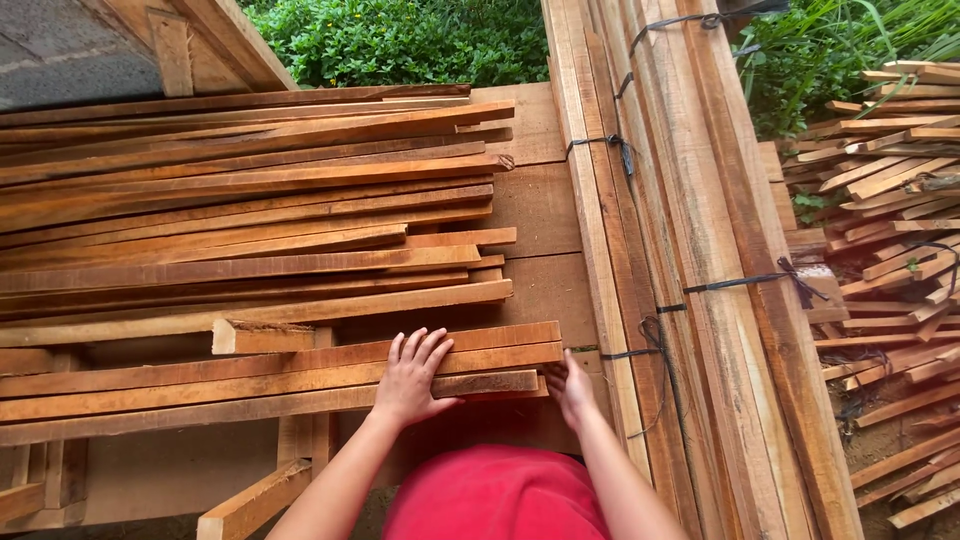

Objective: The person arranges a stack of wooden planks on a workbench and secures them using black straps. They wrap the straps around the wood and tie knots to hold the bundle together.

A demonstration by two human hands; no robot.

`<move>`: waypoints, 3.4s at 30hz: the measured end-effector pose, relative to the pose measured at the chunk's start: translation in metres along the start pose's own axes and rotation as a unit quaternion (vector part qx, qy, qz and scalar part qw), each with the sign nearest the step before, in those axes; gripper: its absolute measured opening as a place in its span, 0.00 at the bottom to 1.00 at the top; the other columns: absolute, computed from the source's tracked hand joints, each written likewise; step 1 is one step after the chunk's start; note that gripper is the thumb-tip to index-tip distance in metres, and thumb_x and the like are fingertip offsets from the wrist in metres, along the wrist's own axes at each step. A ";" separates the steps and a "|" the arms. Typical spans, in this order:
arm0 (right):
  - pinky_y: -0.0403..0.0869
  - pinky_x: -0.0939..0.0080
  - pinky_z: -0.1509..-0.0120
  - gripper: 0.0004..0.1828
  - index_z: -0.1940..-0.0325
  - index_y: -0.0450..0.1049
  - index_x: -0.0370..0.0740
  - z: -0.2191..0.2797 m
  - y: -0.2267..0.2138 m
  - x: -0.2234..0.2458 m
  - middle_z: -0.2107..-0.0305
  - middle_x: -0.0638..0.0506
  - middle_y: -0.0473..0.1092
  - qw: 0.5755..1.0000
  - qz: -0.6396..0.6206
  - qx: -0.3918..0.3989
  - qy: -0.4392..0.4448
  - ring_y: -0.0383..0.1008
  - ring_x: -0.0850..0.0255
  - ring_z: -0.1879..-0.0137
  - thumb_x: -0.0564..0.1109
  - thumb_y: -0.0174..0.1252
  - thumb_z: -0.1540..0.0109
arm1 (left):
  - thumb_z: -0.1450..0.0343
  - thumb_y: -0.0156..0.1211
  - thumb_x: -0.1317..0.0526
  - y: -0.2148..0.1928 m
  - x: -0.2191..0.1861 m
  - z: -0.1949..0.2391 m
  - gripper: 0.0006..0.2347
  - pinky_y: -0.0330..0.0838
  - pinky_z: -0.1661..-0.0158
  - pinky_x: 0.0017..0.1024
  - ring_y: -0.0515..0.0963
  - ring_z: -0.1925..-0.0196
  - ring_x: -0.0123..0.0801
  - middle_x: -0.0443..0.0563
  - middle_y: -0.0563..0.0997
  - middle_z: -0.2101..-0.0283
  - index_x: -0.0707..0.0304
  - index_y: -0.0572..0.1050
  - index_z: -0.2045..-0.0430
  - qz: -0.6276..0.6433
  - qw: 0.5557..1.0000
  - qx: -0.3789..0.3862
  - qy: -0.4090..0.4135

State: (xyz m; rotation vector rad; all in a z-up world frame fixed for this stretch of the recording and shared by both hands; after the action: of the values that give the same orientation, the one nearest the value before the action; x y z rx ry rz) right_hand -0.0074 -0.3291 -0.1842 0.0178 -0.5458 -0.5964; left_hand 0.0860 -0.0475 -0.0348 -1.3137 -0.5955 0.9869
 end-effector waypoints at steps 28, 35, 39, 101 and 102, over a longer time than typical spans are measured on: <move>0.73 0.34 0.40 0.29 0.28 0.62 0.35 -0.085 -0.063 -0.050 0.41 0.41 0.69 0.988 -0.067 0.019 -0.137 0.72 0.44 0.40 0.48 0.56 0.31 | 0.45 0.71 0.32 0.005 -0.006 0.006 0.52 0.31 0.26 0.53 0.45 0.22 0.45 0.43 0.47 0.22 0.44 0.49 0.27 -0.041 0.993 0.112 -0.015; 0.41 0.30 0.19 0.60 0.21 0.52 0.38 0.035 -0.005 0.046 0.25 0.38 0.48 0.996 0.005 0.054 -0.077 0.38 0.34 0.19 0.88 0.26 0.38 | 0.46 0.74 0.35 0.011 -0.003 0.002 0.52 0.36 0.27 0.55 0.47 0.23 0.46 0.42 0.48 0.23 0.44 0.51 0.27 -0.052 0.996 0.069 -0.009; 0.26 0.31 0.19 0.67 0.21 0.47 0.32 0.032 0.020 0.060 0.24 0.27 0.37 0.989 0.084 0.074 -0.094 0.29 0.30 0.19 0.91 0.16 0.41 | 0.46 0.74 0.35 0.011 -0.003 0.002 0.52 0.36 0.27 0.55 0.47 0.22 0.45 0.42 0.48 0.23 0.44 0.51 0.27 -0.046 0.996 0.071 -0.010; 0.69 0.51 0.37 0.41 0.38 0.73 0.36 -0.047 0.016 0.045 0.45 0.36 0.71 0.993 0.048 -0.012 -0.104 0.72 0.46 0.41 0.75 0.49 0.35 | 0.48 0.76 0.38 0.006 -0.004 0.004 0.52 0.39 0.28 0.57 0.48 0.23 0.50 0.46 0.51 0.23 0.47 0.54 0.28 -0.064 0.997 0.042 0.031; 0.60 0.43 0.24 0.49 0.34 0.68 0.26 -0.026 0.014 0.063 0.36 0.27 0.63 0.977 0.123 -0.048 -0.168 0.61 0.36 0.27 0.76 0.41 0.31 | 0.49 0.76 0.39 0.005 -0.005 0.003 0.52 0.38 0.28 0.57 0.49 0.23 0.50 0.46 0.52 0.23 0.47 0.54 0.28 -0.066 0.996 0.042 0.031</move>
State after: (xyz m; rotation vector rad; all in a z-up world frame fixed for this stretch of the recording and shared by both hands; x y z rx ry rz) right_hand 0.0570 -0.3551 -0.1738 -0.2431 -0.8323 -0.3843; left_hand 0.0795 -0.0505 -0.0386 -1.2109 -0.5798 0.8519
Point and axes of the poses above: each hand's wrist, its own z-axis away from the middle knuckle, its own y-axis out of the palm, x = y × z, the point moved 10 cm from there along -z, towards the middle knuckle
